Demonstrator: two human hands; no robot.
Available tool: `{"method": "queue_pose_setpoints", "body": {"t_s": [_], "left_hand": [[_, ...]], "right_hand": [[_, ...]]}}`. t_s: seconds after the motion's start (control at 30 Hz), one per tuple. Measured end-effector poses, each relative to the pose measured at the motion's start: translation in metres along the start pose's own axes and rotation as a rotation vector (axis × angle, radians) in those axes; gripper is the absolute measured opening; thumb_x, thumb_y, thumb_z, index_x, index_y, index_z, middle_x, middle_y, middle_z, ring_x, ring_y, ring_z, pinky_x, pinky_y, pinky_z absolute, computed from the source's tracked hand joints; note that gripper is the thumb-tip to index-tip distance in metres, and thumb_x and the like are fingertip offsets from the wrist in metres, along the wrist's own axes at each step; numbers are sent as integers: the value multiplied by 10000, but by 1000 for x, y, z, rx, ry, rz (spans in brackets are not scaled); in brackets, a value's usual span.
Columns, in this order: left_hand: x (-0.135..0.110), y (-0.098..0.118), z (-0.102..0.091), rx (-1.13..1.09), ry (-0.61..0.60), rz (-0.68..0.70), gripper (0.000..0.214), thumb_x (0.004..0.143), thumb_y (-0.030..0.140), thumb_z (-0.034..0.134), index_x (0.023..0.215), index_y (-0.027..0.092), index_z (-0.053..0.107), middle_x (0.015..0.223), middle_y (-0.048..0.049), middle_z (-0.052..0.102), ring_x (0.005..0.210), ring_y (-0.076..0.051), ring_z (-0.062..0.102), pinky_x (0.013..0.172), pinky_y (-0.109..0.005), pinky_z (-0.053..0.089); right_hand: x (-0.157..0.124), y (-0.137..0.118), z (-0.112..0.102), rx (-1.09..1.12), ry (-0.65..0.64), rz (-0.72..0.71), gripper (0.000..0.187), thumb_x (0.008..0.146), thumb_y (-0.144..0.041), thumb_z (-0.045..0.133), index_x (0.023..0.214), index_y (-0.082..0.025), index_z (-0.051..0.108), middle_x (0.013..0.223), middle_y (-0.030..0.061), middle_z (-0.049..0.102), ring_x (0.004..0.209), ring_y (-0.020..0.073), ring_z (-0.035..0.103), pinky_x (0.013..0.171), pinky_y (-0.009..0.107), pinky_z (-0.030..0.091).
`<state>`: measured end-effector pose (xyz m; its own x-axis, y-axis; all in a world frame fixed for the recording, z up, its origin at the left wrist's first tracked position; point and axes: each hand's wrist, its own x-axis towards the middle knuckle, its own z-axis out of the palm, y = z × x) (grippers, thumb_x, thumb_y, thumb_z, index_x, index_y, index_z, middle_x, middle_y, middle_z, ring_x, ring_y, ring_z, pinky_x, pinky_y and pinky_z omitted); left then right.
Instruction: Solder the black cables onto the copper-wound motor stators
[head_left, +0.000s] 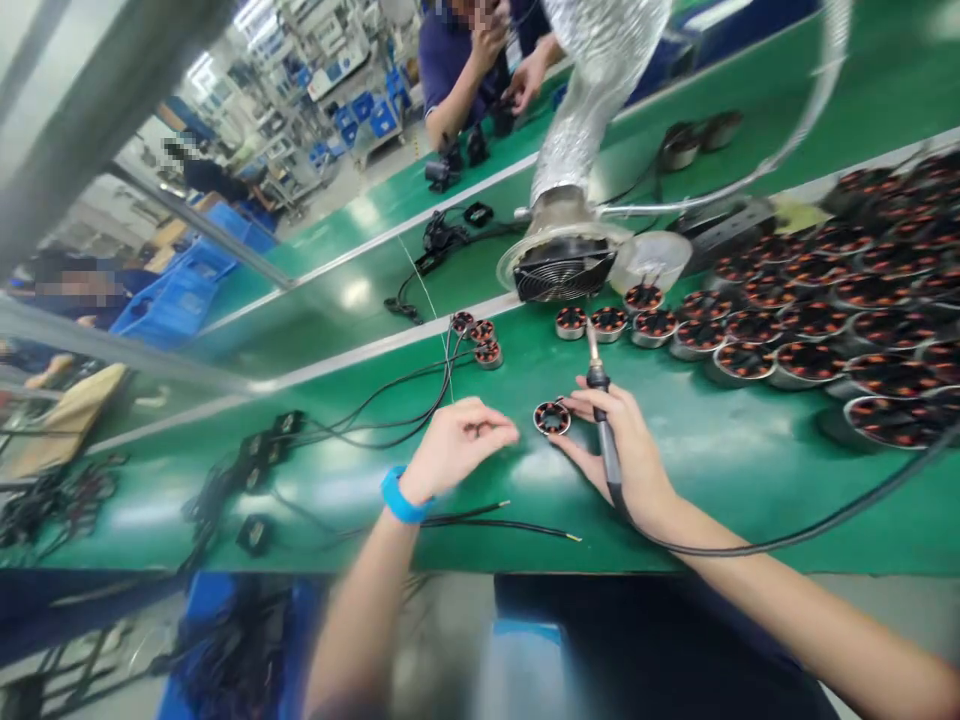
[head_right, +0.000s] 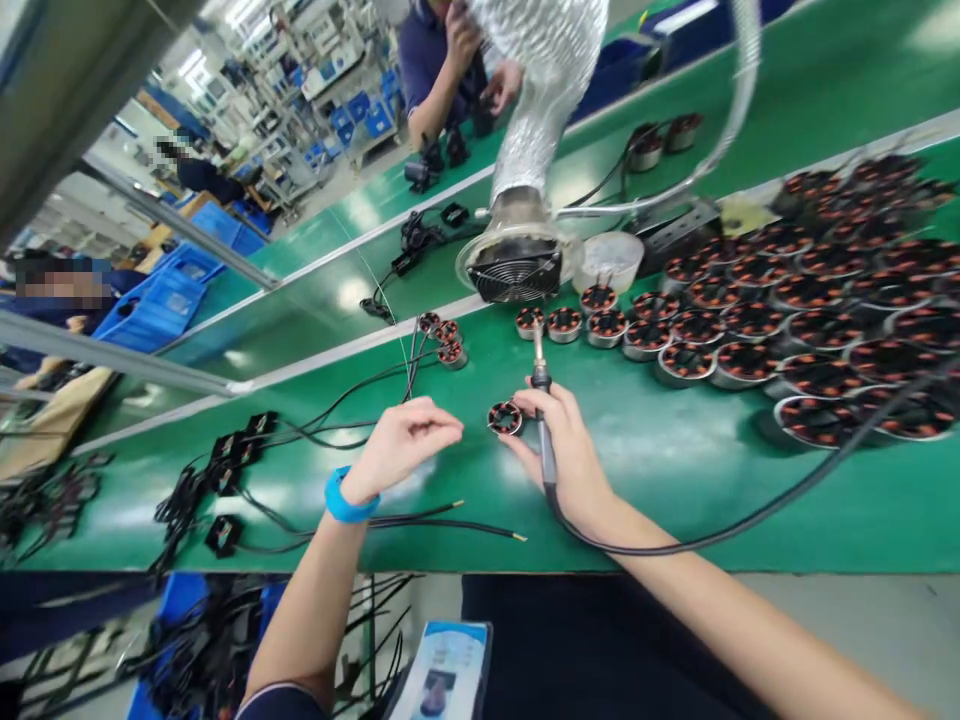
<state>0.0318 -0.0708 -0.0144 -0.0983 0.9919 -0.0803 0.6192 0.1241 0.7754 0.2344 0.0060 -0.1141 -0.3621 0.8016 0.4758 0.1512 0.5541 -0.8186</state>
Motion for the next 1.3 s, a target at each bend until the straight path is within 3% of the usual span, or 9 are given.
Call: {"method": "queue_pose_setpoints", "body": {"t_s": [0.13, 0.27, 0.37, 0.53, 0.6, 0.73, 0.9, 1.1, 1.3], "left_hand": [[-55, -15, 2, 401, -188, -25, 241, 821, 424, 760, 957, 224, 753, 931, -53, 658, 783, -196, 631, 711, -297, 454], [-78, -25, 18, 572, -282, -37, 172, 964, 331, 573, 942, 211, 695, 984, -57, 659, 803, -194, 658, 698, -288, 462], [-69, -23, 14, 545, -242, -33, 189, 996, 304, 504, 980, 192, 656, 990, -51, 674, 793, -185, 657, 694, -281, 467], [-28, -15, -11, 139, 108, -25, 151, 974, 302, 546, 1003, 200, 653, 870, -20, 705, 741, -144, 627, 704, -242, 462], [-10, -14, -14, 10, 176, 18, 161, 952, 291, 577, 1003, 186, 689, 880, -35, 708, 723, -140, 608, 688, -242, 453], [12, -16, -4, -113, 166, 110, 210, 932, 315, 608, 931, 162, 752, 812, -48, 677, 660, -130, 542, 612, -244, 397], [13, -17, 8, -98, 207, 120, 210, 907, 328, 647, 859, 160, 763, 710, -14, 631, 513, -83, 318, 518, -255, 262], [10, -16, 15, -150, 229, 104, 178, 878, 309, 671, 862, 152, 753, 659, 10, 592, 498, -74, 304, 503, -248, 248], [6, -16, 21, -222, 293, 87, 203, 876, 330, 687, 786, 151, 719, 620, 19, 585, 484, -67, 291, 487, -238, 250]], "right_hand": [[6, -5, -1, -45, -57, -8, 493, 902, -275, 693, 1341, -254, 469, 1343, 134, 484, 993, 236, 701, 967, 443, 585], [16, -13, -1, -164, -143, -37, 485, 908, -320, 682, 1346, -241, 489, 1338, 147, 477, 936, 250, 694, 931, 464, 586], [24, -16, 7, -212, -173, -59, 503, 904, -339, 686, 1353, -234, 485, 1326, 150, 485, 918, 259, 688, 903, 465, 585], [28, -15, 25, -167, -177, -99, 489, 904, -300, 683, 1342, -250, 472, 1321, 140, 480, 980, 268, 675, 868, 423, 593], [27, -11, 29, -137, -177, -96, 496, 902, -279, 686, 1344, -261, 459, 1327, 134, 470, 982, 259, 674, 880, 424, 593], [26, -5, 29, -96, -172, -111, 555, 892, -248, 699, 1374, -274, 425, 1358, 132, 452, 1092, 270, 642, 925, 436, 583], [33, -24, 22, 11, -92, -180, 487, 908, -207, 679, 1338, -270, 460, 1284, 119, 525, 1249, 275, 556, 1020, 451, 534], [41, -40, 26, 164, -17, -187, 347, 945, -94, 569, 1236, -272, 508, 1005, 56, 631, 1060, 223, 653, 935, 402, 568], [33, -37, 35, 268, 20, -57, 370, 925, -124, 640, 1240, -269, 510, 965, 31, 638, 900, 186, 672, 887, 368, 543]]}}
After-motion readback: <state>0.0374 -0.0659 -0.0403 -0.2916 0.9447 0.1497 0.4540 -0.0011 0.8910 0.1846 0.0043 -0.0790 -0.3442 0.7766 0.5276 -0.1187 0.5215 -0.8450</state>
